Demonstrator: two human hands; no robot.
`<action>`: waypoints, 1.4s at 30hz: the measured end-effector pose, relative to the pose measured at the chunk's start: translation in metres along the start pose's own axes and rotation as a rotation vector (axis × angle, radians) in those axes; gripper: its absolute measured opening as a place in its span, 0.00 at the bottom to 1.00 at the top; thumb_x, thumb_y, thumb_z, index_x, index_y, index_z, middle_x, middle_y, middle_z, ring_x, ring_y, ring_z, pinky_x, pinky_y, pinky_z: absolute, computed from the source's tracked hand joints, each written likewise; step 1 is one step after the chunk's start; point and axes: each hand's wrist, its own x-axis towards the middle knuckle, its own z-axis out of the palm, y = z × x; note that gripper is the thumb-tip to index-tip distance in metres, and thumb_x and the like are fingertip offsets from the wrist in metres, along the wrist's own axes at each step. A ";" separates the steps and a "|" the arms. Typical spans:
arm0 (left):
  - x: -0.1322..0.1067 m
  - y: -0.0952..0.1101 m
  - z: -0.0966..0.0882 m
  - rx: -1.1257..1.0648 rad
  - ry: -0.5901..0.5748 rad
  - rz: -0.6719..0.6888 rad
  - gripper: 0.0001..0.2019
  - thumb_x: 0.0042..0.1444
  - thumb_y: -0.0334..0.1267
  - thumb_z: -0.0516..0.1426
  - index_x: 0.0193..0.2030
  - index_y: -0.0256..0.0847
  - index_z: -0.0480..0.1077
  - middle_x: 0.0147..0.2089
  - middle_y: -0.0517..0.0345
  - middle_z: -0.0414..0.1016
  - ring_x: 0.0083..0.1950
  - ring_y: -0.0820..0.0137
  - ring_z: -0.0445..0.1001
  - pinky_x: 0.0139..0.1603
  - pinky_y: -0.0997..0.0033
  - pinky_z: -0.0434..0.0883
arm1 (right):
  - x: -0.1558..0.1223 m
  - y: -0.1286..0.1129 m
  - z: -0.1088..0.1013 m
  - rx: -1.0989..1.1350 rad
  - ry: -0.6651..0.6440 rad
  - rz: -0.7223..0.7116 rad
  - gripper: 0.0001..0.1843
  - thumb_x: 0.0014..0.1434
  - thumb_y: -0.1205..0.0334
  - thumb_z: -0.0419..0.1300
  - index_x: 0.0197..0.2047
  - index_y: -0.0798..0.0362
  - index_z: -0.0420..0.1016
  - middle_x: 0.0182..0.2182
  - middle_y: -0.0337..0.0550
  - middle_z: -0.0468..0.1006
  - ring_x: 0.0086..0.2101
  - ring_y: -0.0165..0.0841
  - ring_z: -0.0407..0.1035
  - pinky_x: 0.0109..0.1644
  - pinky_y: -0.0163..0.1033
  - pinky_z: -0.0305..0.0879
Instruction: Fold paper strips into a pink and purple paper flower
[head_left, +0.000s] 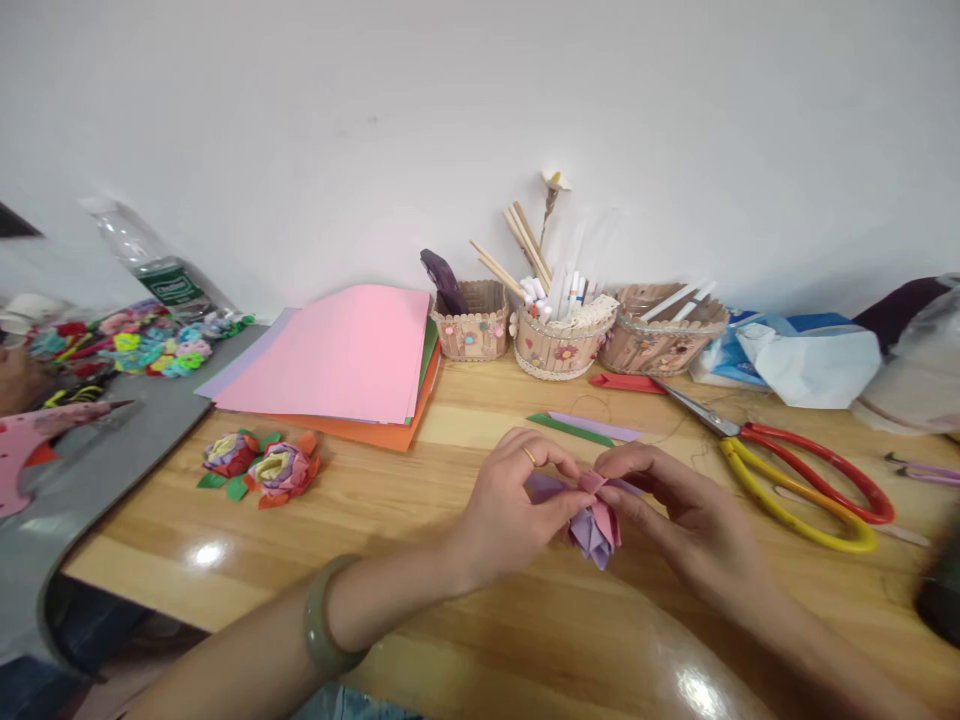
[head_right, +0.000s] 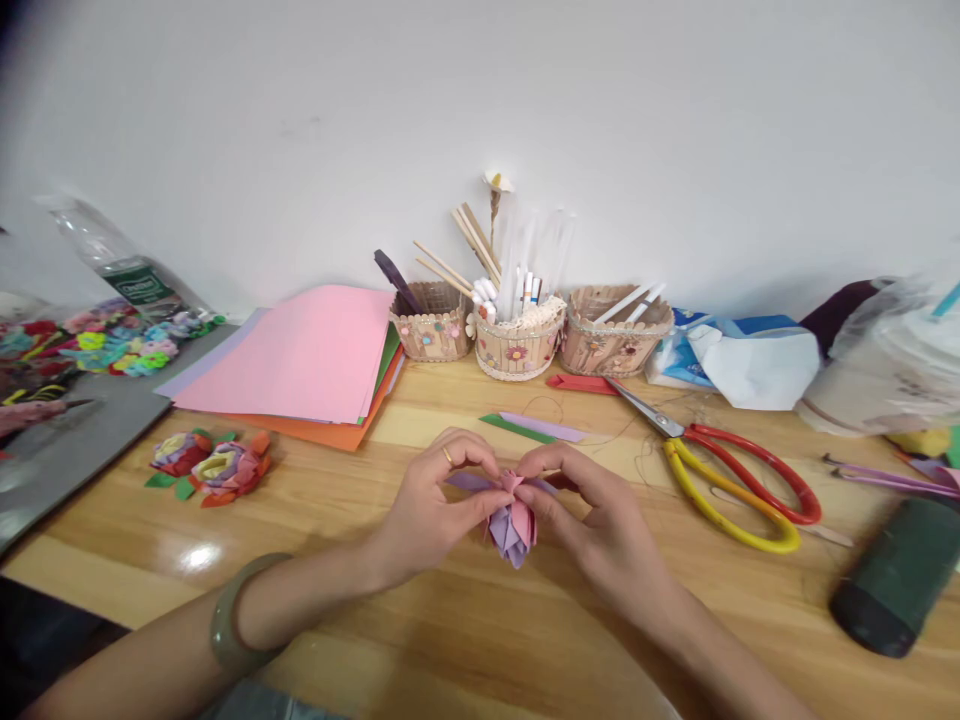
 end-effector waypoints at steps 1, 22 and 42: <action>0.000 0.000 0.000 0.004 0.006 0.032 0.05 0.47 0.35 0.60 0.27 0.39 0.67 0.30 0.57 0.71 0.36 0.69 0.69 0.39 0.67 0.67 | 0.000 0.001 0.000 0.000 -0.007 -0.009 0.06 0.57 0.60 0.55 0.32 0.52 0.70 0.27 0.41 0.75 0.29 0.31 0.70 0.32 0.35 0.69; -0.001 0.006 0.000 -0.431 -0.120 -0.322 0.06 0.46 0.35 0.59 0.27 0.35 0.67 0.26 0.57 0.73 0.25 0.76 0.70 0.26 0.76 0.69 | -0.005 -0.004 0.000 -0.075 0.006 0.030 0.05 0.56 0.62 0.57 0.29 0.52 0.71 0.23 0.37 0.74 0.24 0.27 0.69 0.27 0.31 0.66; 0.004 -0.007 0.001 -0.383 -0.183 -0.486 0.04 0.45 0.34 0.59 0.27 0.36 0.67 0.25 0.62 0.71 0.23 0.78 0.68 0.26 0.78 0.66 | 0.008 -0.011 -0.004 0.076 -0.097 0.427 0.13 0.49 0.52 0.60 0.28 0.54 0.73 0.26 0.42 0.77 0.27 0.31 0.69 0.29 0.35 0.65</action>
